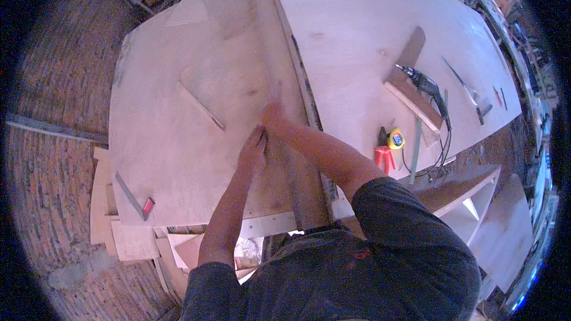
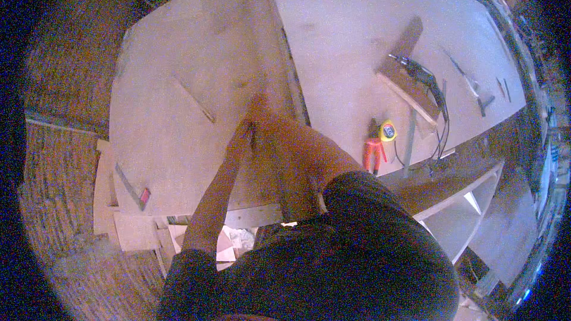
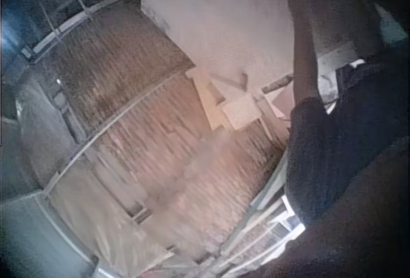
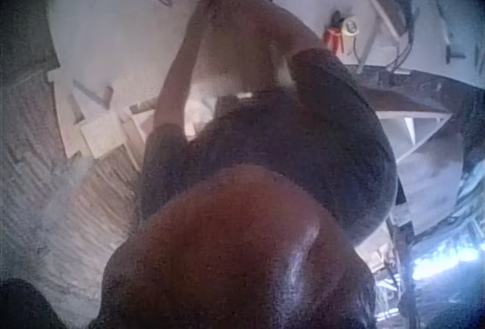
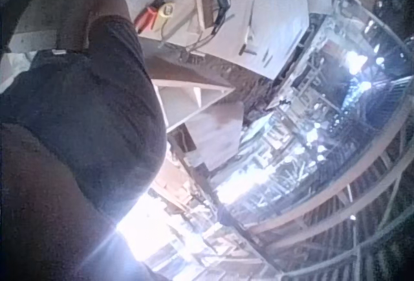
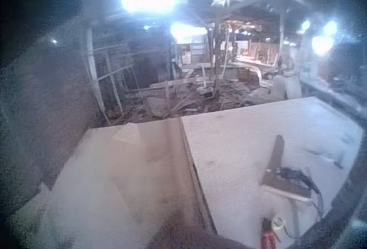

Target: The person assembles a white wooden cabinet by inserting a shelf, measuring the interior with a tape measure, and fitting a back panel. They use a hammer to secure parts and handle various wooden components on a cluttered workshop floor.

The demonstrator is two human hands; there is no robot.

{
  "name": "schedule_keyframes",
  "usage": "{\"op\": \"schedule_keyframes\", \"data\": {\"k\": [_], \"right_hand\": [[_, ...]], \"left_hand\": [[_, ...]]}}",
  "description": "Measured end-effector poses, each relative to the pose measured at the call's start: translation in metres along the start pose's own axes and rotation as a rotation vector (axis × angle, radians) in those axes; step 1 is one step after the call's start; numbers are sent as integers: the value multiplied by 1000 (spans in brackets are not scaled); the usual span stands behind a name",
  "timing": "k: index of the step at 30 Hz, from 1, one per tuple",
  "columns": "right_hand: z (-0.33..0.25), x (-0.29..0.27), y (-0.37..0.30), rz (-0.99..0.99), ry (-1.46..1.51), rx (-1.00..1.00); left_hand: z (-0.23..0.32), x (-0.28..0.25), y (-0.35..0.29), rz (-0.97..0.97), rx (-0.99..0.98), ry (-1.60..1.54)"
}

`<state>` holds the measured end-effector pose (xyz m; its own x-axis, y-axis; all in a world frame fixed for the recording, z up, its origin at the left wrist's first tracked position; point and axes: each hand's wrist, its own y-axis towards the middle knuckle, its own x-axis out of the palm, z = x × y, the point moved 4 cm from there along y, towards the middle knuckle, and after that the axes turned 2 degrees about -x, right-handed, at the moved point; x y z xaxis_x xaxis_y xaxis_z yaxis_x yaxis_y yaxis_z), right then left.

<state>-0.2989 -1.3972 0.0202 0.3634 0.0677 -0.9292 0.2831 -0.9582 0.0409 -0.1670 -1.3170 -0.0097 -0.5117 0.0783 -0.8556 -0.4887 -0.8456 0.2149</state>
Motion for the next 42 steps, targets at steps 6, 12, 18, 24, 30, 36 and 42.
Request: {"op": "schedule_keyframes", "data": {"k": [6, 12, 18, 24, 30, 36, 42], "right_hand": [[-7, 18, 5, 39, 115, 41], [-8, 16, 10, 150, 270, 30], [-5, -12, -51, 321, 1132, 218], [9, -54, -151, 39, 677, 525], [-2, -66, -196, 186, 686, 568], [12, -54, -212, 186, 695, 572], [22, -38, -216, 246, 696, 594]], "left_hand": [[-15, -28, -36, -84, -100, -68], [-44, -16, -49, -194, -440, -404], [-19, -39, -51, -246, 100, 207], [-11, -49, -33, -326, 189, 200], [2, -59, -22, -293, 215, 220], [25, -101, -19, -137, 80, 82], [28, -83, -47, -225, -279, 130]]}}
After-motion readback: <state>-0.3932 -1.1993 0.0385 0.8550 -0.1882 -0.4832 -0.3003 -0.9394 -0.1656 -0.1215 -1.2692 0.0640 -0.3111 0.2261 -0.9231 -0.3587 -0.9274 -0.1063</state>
